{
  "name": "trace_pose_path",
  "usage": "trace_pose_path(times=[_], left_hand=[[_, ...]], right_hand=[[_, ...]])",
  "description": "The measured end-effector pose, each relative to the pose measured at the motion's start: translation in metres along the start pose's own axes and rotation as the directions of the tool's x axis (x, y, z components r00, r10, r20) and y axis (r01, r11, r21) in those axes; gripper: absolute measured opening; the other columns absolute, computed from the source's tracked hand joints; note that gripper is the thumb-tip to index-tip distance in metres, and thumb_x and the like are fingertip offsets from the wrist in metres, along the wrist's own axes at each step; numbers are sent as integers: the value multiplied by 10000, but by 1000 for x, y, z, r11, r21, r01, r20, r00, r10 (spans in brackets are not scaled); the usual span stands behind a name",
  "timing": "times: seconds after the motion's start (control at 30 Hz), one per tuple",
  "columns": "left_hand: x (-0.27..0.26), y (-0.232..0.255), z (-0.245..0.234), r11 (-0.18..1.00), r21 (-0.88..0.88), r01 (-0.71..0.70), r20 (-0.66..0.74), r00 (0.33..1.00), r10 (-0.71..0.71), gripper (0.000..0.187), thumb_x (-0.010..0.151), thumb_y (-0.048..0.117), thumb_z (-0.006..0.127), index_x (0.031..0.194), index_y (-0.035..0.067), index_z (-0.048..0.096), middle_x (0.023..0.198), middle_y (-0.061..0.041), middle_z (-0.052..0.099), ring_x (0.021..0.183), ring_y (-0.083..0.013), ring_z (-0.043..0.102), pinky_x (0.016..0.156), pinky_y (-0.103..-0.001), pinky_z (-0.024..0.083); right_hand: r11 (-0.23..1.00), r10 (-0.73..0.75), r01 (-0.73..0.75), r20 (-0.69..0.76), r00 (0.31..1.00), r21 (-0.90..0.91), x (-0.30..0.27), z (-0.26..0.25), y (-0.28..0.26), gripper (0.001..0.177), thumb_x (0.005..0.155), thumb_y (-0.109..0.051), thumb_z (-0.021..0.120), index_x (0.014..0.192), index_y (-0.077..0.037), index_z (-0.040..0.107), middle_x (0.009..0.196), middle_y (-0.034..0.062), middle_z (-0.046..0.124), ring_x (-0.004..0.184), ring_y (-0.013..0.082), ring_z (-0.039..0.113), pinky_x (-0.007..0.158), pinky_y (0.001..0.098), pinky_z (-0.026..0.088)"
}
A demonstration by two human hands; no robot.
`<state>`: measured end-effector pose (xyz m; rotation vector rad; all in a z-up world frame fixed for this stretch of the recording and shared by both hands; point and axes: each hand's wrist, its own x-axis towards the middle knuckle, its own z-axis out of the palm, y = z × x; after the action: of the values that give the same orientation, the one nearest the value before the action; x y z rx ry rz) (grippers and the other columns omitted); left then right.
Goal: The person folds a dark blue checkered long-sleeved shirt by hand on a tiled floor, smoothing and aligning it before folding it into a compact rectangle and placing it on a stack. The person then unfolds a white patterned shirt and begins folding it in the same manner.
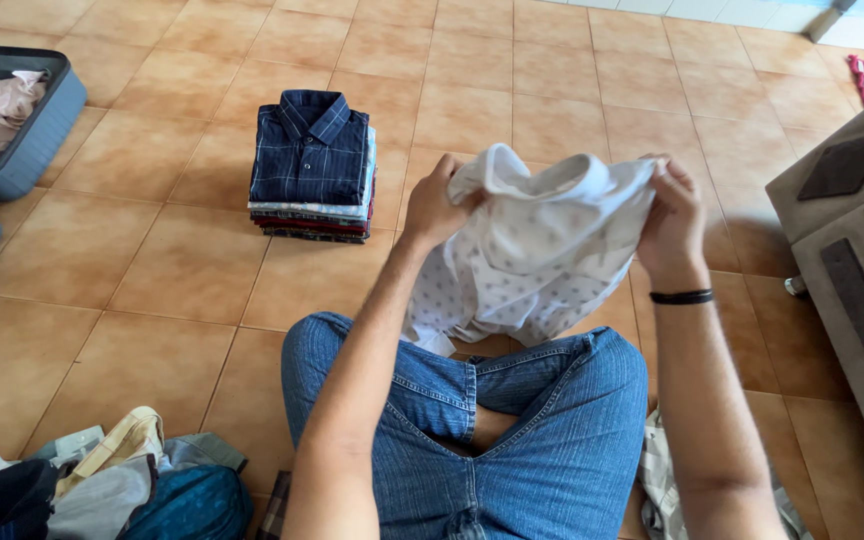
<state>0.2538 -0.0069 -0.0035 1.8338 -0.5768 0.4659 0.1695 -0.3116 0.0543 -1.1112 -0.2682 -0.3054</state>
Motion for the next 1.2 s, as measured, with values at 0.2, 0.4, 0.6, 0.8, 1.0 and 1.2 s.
trace_pose_path(times=[0.2,0.4,0.6,0.8,1.0,1.2], left_hand=[[22,48,-32,969,45,-243,-18,970,244,315,827,16,741,1020,80,501,882,-121,637,840,-329,683,697,-413,537],[23,66,-56,788,499,-360,-170,851,497,337,722,-78,642,983,88,508,908,-112,595,826,-315,648,609,-423,498],[36,49,-41,974,176,-143,-184,967,176,159,836,4,752,912,84,638,826,-53,720,710,-234,719,598,-362,530],[71,52,-65,940,-159,-301,-103,952,288,70,980,17,704,1017,76,712,898,-27,767,750,-150,735,642,-277,577],[83,96,-64,873,-271,-404,-146,914,378,92,979,91,729,940,39,664,933,8,587,824,-100,634,676,-233,583],[84,113,-85,846,-497,-192,98,957,274,118,1040,129,720,944,93,661,816,61,578,719,-53,528,615,-200,411]], right_hand=[[963,-28,80,201,979,-258,14,-3,-55,106,1087,-97,651,1002,-34,649,937,15,670,851,83,626,823,237,493],[616,-163,380,360,919,-690,21,-8,-93,98,1009,37,755,944,16,685,863,-8,654,755,28,574,709,184,451],[439,-386,424,260,885,-792,24,-4,-110,61,1045,67,778,1013,44,732,732,-20,592,602,13,456,552,182,301],[322,-46,228,226,973,-919,15,-5,-154,94,916,-22,793,942,-18,703,643,-22,523,584,19,416,520,203,297],[459,-327,393,259,909,-797,26,-16,-161,106,1029,18,744,986,-2,650,929,-3,675,830,29,638,702,189,491],[824,-265,311,164,950,-474,17,-22,-166,85,1062,5,682,1047,-49,617,985,34,698,835,59,670,815,214,573]])
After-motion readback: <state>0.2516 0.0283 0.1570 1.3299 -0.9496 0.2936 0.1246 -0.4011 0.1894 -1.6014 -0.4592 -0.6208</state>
